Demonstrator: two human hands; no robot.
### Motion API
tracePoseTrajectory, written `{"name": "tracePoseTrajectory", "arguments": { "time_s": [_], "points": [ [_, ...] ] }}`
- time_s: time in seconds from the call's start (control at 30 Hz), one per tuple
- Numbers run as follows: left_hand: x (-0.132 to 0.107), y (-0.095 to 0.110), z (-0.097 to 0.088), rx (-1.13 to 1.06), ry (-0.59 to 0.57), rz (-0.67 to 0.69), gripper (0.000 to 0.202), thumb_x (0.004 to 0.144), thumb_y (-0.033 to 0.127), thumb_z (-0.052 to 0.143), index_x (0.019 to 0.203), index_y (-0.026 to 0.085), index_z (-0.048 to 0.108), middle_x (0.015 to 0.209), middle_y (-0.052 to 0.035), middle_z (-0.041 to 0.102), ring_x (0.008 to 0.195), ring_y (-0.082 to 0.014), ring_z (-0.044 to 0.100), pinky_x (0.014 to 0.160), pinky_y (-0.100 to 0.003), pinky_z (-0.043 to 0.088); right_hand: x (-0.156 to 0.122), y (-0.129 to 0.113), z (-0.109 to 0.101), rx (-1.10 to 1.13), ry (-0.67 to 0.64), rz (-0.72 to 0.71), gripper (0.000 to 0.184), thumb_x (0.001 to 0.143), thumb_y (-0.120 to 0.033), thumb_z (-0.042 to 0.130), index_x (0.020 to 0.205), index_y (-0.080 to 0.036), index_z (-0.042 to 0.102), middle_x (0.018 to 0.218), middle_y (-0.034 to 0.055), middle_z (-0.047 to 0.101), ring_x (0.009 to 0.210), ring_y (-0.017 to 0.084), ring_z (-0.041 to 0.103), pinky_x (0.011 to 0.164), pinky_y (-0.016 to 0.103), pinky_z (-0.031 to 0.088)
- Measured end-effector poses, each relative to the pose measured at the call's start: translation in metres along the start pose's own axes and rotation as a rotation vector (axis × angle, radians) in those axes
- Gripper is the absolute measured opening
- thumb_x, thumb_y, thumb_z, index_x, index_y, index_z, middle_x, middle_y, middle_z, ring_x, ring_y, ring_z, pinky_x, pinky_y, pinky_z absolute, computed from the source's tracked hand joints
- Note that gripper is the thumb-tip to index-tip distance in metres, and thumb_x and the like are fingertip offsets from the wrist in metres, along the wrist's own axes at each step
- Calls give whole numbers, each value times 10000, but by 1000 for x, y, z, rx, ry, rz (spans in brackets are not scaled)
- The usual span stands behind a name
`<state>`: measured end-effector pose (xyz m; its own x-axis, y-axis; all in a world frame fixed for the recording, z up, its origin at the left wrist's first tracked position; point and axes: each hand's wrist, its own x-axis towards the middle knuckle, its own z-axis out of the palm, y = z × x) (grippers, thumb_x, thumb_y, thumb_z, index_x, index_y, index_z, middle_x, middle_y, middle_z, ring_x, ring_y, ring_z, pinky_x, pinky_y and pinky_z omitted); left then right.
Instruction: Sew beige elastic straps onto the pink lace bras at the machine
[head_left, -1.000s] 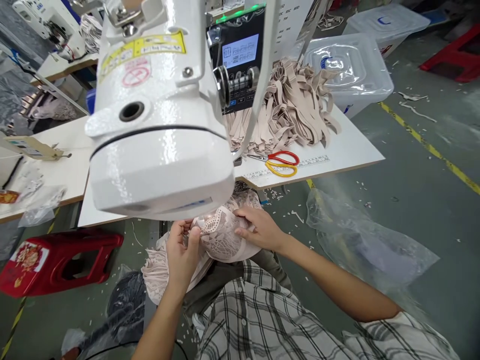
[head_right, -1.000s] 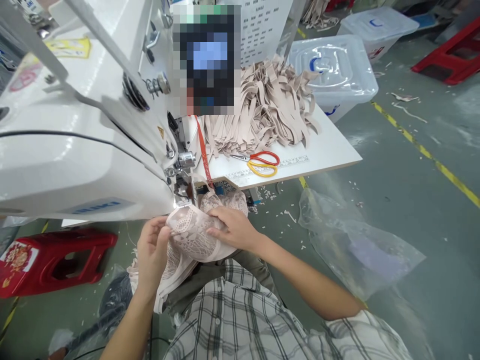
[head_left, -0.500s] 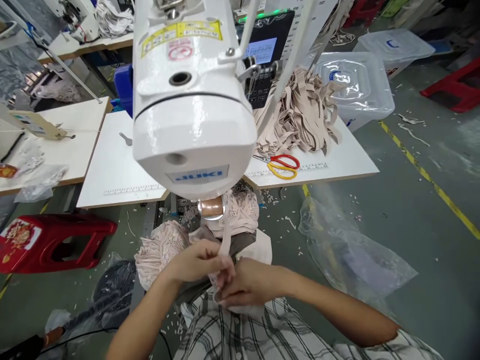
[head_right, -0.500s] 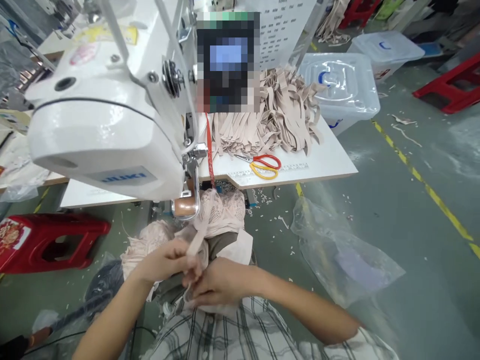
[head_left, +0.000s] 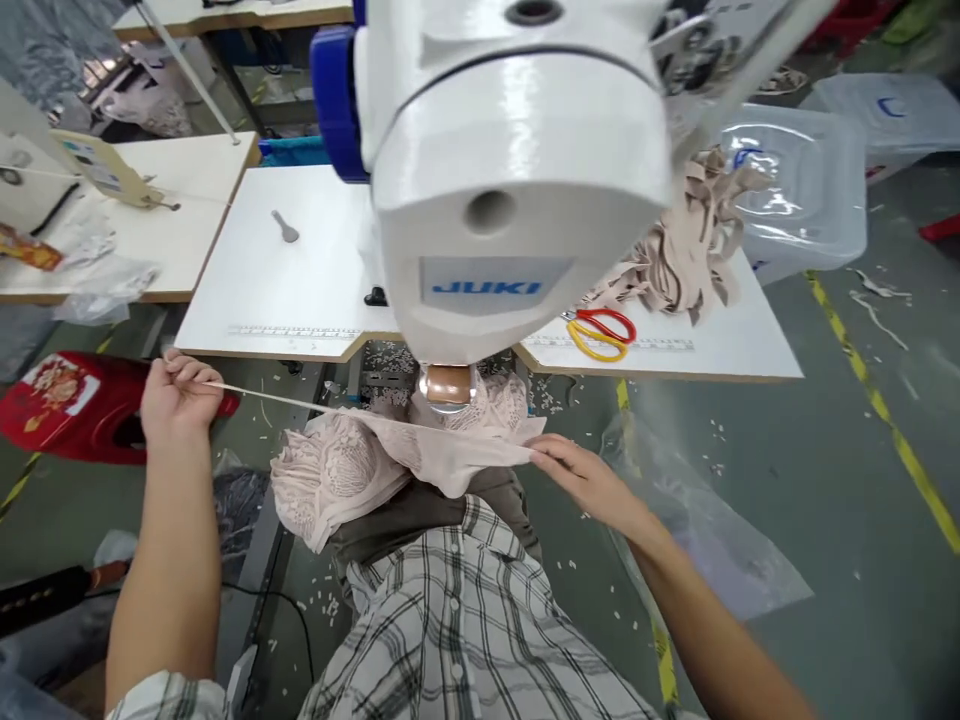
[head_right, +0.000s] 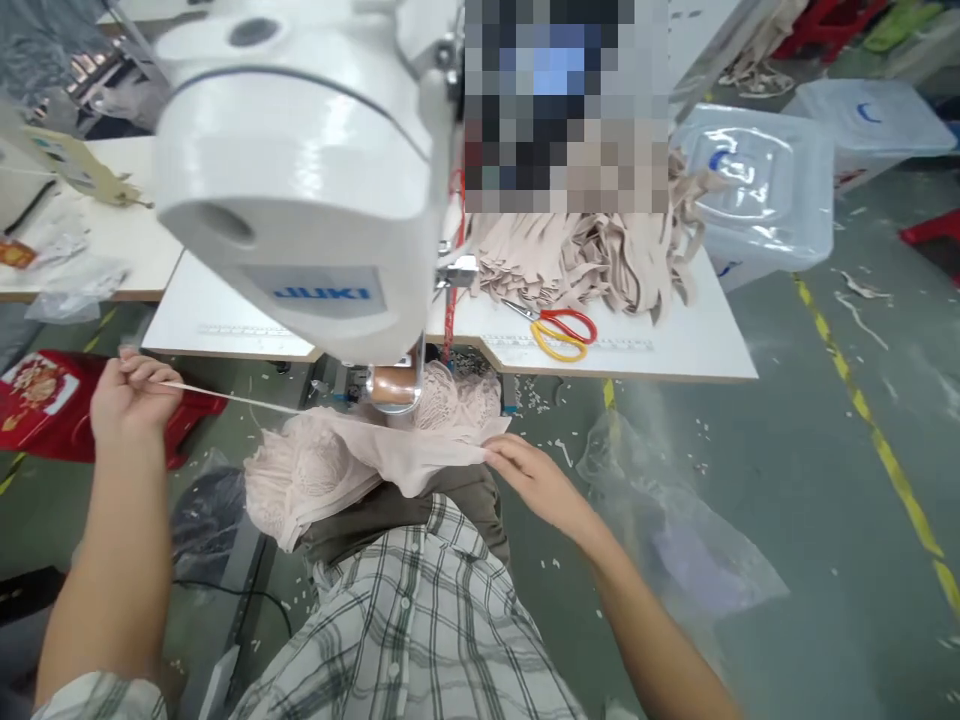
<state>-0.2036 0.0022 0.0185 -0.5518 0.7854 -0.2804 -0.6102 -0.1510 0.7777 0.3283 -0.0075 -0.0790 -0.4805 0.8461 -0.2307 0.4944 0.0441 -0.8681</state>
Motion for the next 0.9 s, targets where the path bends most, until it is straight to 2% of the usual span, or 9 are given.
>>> {"name": "tracePoseTrajectory", "arguments": {
  "time_s": [0.03,0.13,0.2,0.37,0.43,0.53,0.63,0.8,0.9],
  "points": [
    [-3,-1,-2,9,1,7,490,1088,235,100,733,177,432,452,120,417,376,14,406,464,-96,319,0,5,5,41,116,33,338,951,-516,500,1020,-227,660,1042,78,678,943,220,653,835,361,519],
    [-21,-24,1,74,-41,-30,405,1078,227,238,724,182,429,421,123,327,322,-17,277,398,-128,251,3,13,26,101,684,91,424,860,-529,632,1126,-203,584,887,50,664,749,196,632,685,331,505],
    [-40,-52,12,150,-119,-138,293,1024,330,462,779,178,517,424,127,274,328,-42,217,374,-165,223,8,8,40,53,821,61,396,837,-511,663,1063,-195,589,839,40,644,704,186,607,661,322,483],
    [-101,-124,49,300,-374,-390,284,828,427,711,826,161,611,483,118,258,394,-45,205,407,-180,234,26,-38,58,5,216,-86,259,904,-474,582,920,-223,649,836,37,677,672,177,595,629,311,452],
    [-122,-137,61,350,-448,-433,273,808,405,723,794,158,607,492,114,251,415,-40,199,421,-177,220,35,-59,59,60,95,-104,268,923,-472,557,971,-230,662,875,39,693,699,180,608,630,307,457],
    [-143,-144,71,441,-519,-432,234,850,380,673,795,158,623,504,99,280,433,-39,229,430,-181,218,48,-83,60,128,25,-140,277,930,-459,552,1002,-226,683,908,46,711,756,186,630,663,307,481],
    [-153,-146,73,546,-559,-377,187,859,354,670,860,167,676,619,29,494,524,-74,413,472,-204,338,54,-94,61,167,14,-164,312,942,-469,528,986,-216,706,926,57,727,822,197,659,720,316,508],
    [-154,-162,70,1056,-646,52,149,867,313,673,990,231,691,792,-37,654,624,-168,542,531,-280,424,44,-89,50,125,85,-210,481,883,-640,547,1006,-200,698,944,76,726,818,213,674,692,309,521],
    [-169,-164,72,1189,-699,199,159,895,321,635,1017,226,672,820,-67,662,719,-226,612,595,-326,485,43,-95,65,-42,96,-325,428,900,-597,562,976,-198,694,908,62,718,757,191,664,657,291,523]
  ]
}}
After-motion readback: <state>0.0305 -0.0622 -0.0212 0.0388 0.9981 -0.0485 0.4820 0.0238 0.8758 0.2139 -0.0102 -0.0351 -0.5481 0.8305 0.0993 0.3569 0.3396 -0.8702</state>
